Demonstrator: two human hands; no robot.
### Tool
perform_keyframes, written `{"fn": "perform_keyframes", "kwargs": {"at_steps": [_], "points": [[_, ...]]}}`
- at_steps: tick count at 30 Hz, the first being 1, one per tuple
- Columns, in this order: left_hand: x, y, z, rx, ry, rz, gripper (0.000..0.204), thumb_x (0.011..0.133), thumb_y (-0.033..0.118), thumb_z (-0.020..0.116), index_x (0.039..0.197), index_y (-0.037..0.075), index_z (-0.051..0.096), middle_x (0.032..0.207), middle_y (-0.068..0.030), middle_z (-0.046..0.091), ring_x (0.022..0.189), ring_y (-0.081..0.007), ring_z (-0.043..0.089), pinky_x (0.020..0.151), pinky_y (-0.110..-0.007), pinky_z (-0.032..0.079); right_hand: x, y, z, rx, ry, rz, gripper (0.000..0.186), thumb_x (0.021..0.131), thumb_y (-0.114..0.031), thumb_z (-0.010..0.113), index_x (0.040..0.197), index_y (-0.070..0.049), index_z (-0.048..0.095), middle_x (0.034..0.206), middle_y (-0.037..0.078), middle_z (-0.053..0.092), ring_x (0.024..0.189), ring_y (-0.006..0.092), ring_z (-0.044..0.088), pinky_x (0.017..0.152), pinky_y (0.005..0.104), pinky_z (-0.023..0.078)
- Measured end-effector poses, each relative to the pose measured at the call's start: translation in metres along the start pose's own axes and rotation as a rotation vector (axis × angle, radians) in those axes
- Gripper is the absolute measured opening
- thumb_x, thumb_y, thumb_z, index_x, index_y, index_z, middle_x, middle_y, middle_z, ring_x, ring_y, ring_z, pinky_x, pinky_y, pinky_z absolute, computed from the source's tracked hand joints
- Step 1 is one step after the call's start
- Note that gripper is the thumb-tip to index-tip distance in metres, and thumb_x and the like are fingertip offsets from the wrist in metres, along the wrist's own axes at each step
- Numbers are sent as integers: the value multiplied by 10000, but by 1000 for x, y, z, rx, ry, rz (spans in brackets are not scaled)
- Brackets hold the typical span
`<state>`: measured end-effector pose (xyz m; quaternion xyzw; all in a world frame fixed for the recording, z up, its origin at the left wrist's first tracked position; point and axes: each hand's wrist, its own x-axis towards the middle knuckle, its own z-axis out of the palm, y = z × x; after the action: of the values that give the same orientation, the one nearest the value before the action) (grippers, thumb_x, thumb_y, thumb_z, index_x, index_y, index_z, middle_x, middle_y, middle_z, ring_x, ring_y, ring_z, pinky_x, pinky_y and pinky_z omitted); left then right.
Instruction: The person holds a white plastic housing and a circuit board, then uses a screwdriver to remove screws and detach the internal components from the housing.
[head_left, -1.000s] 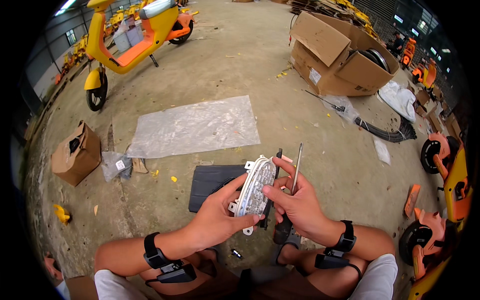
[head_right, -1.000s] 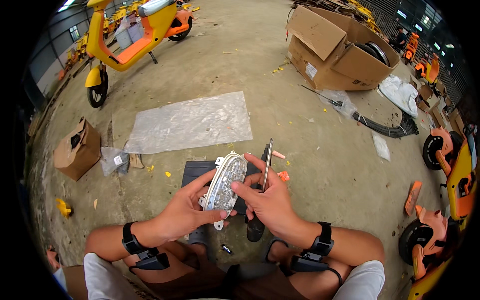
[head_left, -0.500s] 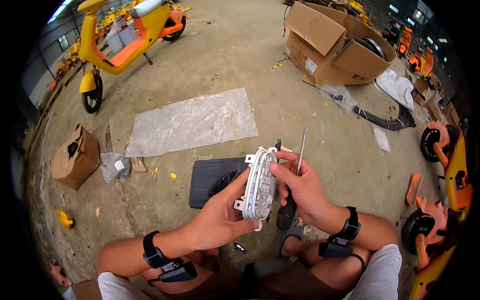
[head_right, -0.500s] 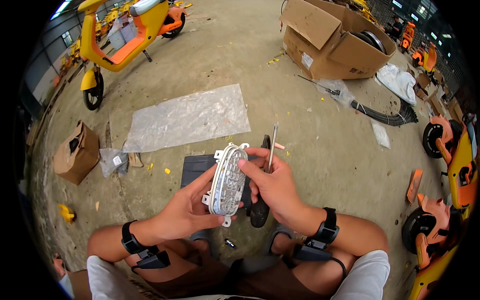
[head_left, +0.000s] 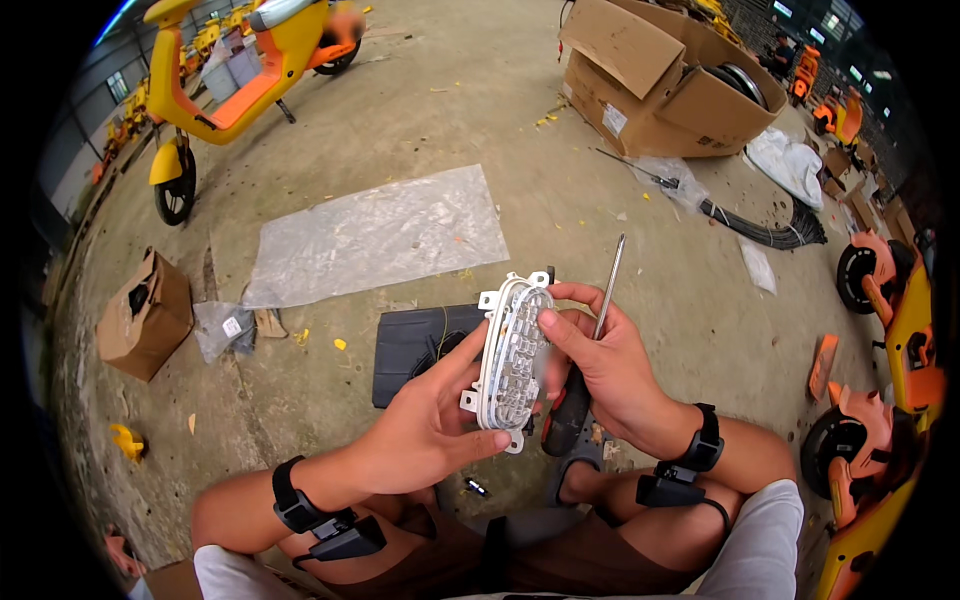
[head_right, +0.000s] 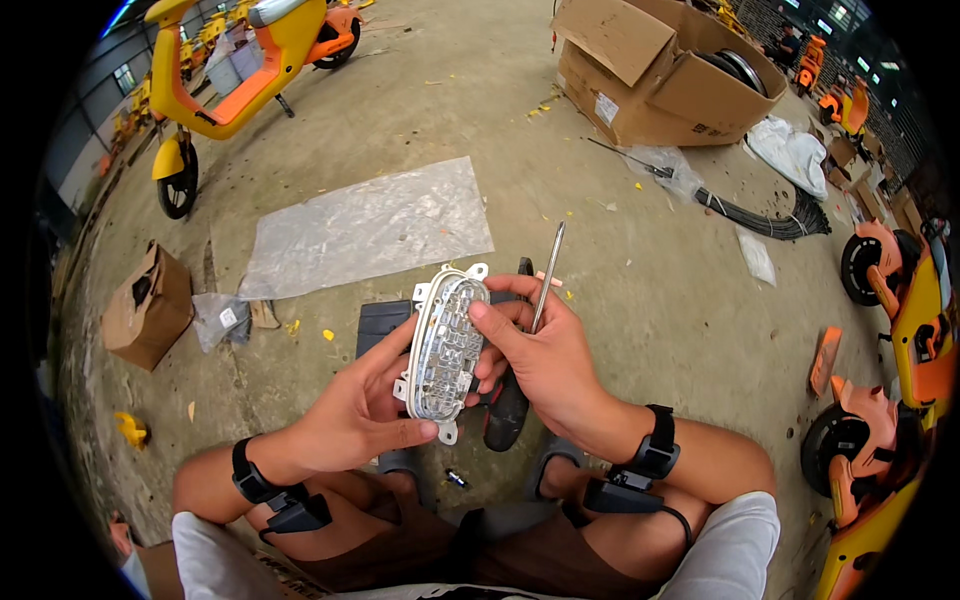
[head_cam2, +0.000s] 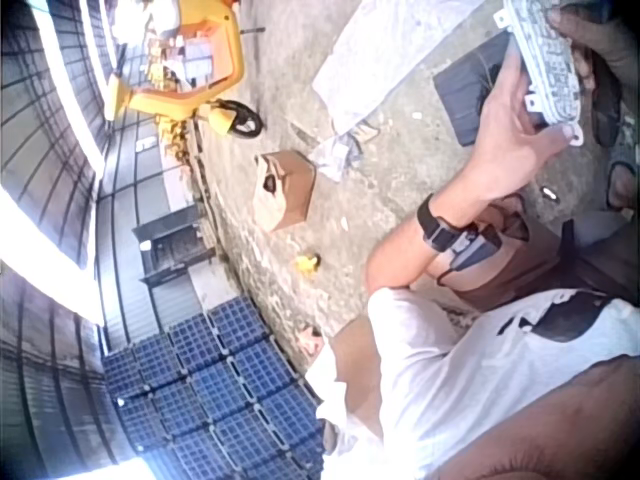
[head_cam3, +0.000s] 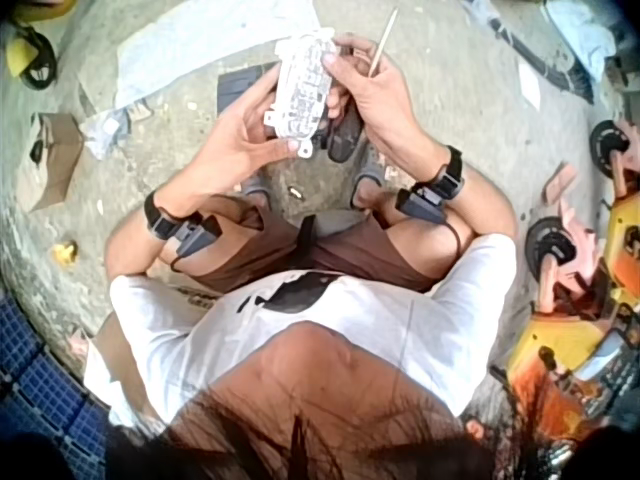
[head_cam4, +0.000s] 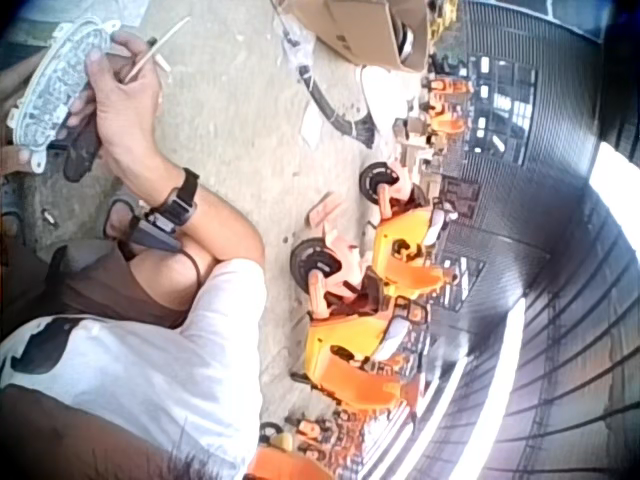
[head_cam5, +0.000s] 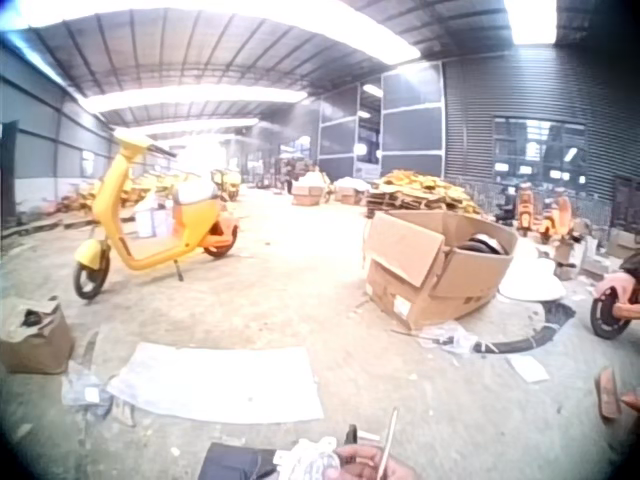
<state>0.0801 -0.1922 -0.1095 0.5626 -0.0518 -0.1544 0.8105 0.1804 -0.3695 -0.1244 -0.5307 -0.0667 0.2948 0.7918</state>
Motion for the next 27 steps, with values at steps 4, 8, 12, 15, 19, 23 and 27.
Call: {"fn": "perform_keyframes", "kwargs": {"at_steps": [4, 8, 12, 15, 19, 23, 27], "points": [[0, 0, 1, -9, -6, 14, 909, 826, -131, 613, 1522, 76, 67, 1366, -111, 441, 1202, -220, 523, 1001, -352, 443, 1, 2, -1, 1, -51, -28, 339, 941, -174, 608, 1211, -13, 480, 713, 51, 597, 514, 111, 572, 451, 255, 475], [-1, 3, 0, -11, -18, -5, 917, 821, -139, 617, 1523, 75, 67, 1374, -106, 433, 1202, -209, 518, 1003, -350, 441, 0, 2, -1, -8, -68, -14, 328, 961, -201, 575, 1224, -29, 481, 665, 41, 583, 497, 107, 552, 444, 256, 464], [-1, 4, 1, -1, -20, -4, 922, 816, -146, 619, 1522, 71, 67, 1378, -107, 430, 1207, -201, 510, 1009, -347, 434, 0, 0, -1, -16, -56, 1, 323, 967, -215, 564, 1221, -32, 484, 653, 37, 577, 492, 107, 547, 442, 253, 458], [-2, 5, 1, 6, -13, -12, 925, 813, -146, 622, 1522, 69, 68, 1377, -107, 431, 1207, -195, 506, 1008, -344, 432, 0, 0, 0, -23, -48, 13, 324, 968, -221, 562, 1220, -33, 483, 653, 38, 577, 489, 109, 545, 440, 254, 456], [0, 5, -1, 34, -7, -6, 928, 815, -135, 630, 1524, 75, 68, 1372, -106, 437, 1203, -190, 506, 994, -346, 443, 0, -2, 2, -37, -49, 17, 319, 968, -218, 562, 1217, -34, 482, 655, 37, 575, 496, 112, 554, 442, 252, 460], [-2, 5, -1, -3, -34, -12, 923, 829, -134, 620, 1526, 80, 54, 1351, -110, 450, 1148, -160, 514, 943, -312, 462, -1, -2, 5, -36, -55, 12, 350, 955, -189, 584, 1245, -27, 474, 698, 48, 578, 517, 113, 573, 446, 249, 473], [-3, 8, 0, -30, -20, 3, 934, 820, -120, 646, 1523, 81, 65, 1321, -101, 475, 1147, -171, 527, 951, -319, 469, -3, -3, 5, -123, -90, -14, 490, 907, -160, 658, 1327, -15, 452, 809, 39, 571, 536, 101, 580, 441, 242, 476]]}}
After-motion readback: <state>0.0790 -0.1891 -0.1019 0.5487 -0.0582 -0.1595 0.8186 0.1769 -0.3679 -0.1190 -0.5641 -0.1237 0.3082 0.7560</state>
